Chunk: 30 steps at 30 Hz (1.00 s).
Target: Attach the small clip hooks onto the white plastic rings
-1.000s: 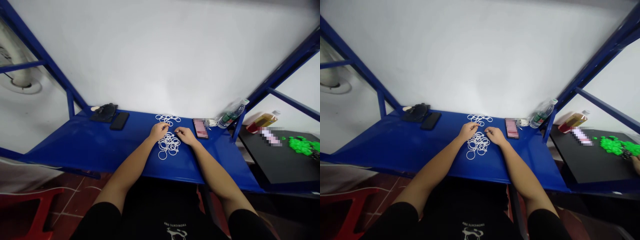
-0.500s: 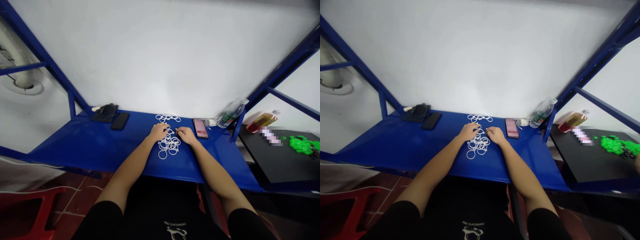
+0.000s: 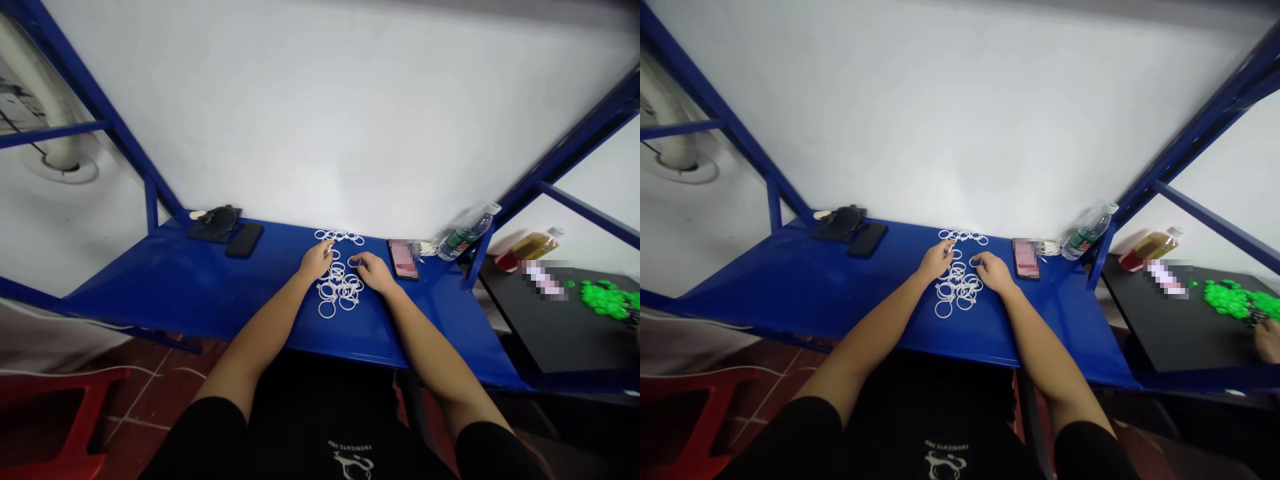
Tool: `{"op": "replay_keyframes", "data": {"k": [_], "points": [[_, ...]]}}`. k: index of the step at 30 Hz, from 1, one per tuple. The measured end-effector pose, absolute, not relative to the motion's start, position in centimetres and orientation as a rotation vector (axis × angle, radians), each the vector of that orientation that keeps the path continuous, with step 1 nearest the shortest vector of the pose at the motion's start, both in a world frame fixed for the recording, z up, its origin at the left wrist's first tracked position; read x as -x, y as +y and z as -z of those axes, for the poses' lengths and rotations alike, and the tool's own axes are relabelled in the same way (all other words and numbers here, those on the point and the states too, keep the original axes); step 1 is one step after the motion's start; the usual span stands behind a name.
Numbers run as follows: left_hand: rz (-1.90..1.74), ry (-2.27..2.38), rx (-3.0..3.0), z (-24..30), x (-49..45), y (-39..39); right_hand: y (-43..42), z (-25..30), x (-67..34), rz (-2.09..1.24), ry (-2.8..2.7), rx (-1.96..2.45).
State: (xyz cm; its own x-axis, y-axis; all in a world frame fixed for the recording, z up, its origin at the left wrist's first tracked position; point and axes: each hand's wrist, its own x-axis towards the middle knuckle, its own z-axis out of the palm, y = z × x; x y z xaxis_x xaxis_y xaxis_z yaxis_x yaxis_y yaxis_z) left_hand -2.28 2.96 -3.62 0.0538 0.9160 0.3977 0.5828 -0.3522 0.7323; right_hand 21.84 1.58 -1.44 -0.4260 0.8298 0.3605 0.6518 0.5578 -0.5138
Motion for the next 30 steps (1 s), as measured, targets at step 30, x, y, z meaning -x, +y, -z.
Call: {"op": "replay_keyframes", "data": {"k": [30], "points": [[-1.708,1.363,-1.184,2.9,3.5,4.7,5.3,-2.2,-15.4,-0.643,-2.209,1.28]]}}
